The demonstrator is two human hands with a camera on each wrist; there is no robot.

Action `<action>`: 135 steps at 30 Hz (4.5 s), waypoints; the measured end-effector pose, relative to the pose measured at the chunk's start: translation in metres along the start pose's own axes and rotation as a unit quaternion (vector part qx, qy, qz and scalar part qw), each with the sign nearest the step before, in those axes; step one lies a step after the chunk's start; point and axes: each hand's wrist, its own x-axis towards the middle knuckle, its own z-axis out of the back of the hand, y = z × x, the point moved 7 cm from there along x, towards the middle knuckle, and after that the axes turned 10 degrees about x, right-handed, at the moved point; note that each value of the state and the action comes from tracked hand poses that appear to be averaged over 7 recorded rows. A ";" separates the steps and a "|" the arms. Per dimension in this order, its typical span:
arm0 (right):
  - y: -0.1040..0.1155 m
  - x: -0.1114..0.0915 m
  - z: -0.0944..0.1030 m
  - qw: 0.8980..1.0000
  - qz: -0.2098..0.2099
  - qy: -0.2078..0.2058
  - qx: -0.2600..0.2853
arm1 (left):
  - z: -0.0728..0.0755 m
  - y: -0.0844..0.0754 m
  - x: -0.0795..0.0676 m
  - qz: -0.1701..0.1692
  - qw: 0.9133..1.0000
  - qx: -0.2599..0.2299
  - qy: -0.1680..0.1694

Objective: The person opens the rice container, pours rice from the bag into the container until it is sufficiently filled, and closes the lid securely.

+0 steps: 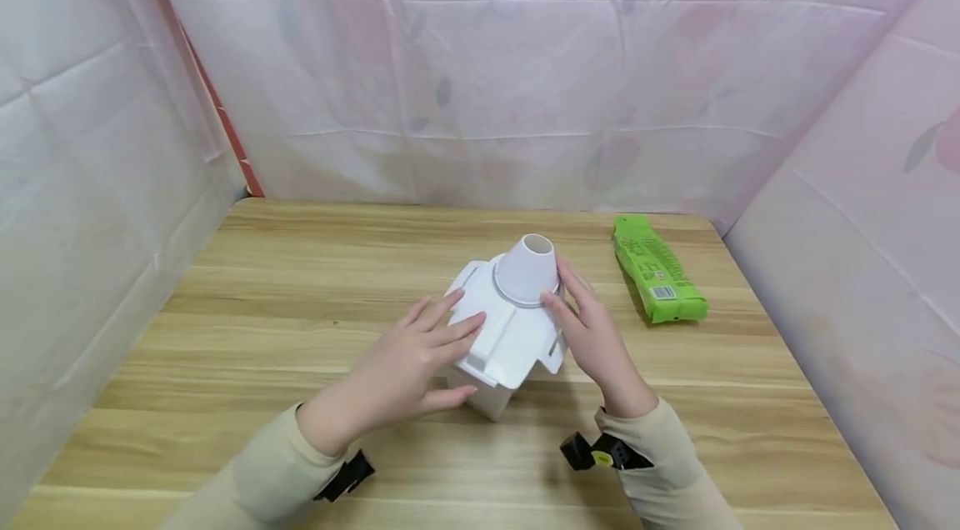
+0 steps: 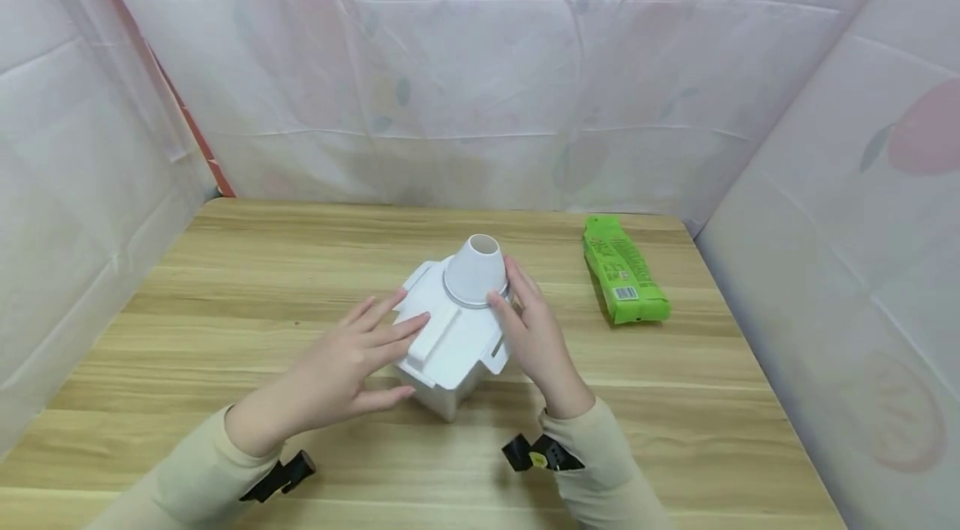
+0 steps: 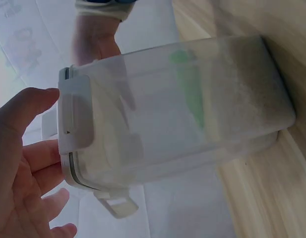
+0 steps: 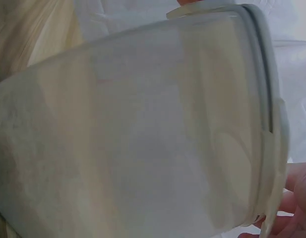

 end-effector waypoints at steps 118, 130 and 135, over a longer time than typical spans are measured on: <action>0.001 -0.062 -0.029 0.999 0.011 0.039 -0.001 | -0.045 0.027 -0.012 0.327 0.774 -0.536 -0.078; -0.001 -0.061 -0.032 0.999 0.019 0.045 0.009 | -0.044 0.028 -0.016 0.320 0.786 -0.524 -0.078; 0.000 -0.061 -0.030 0.999 0.015 0.036 0.012 | -0.043 0.026 -0.015 0.315 0.793 -0.517 -0.074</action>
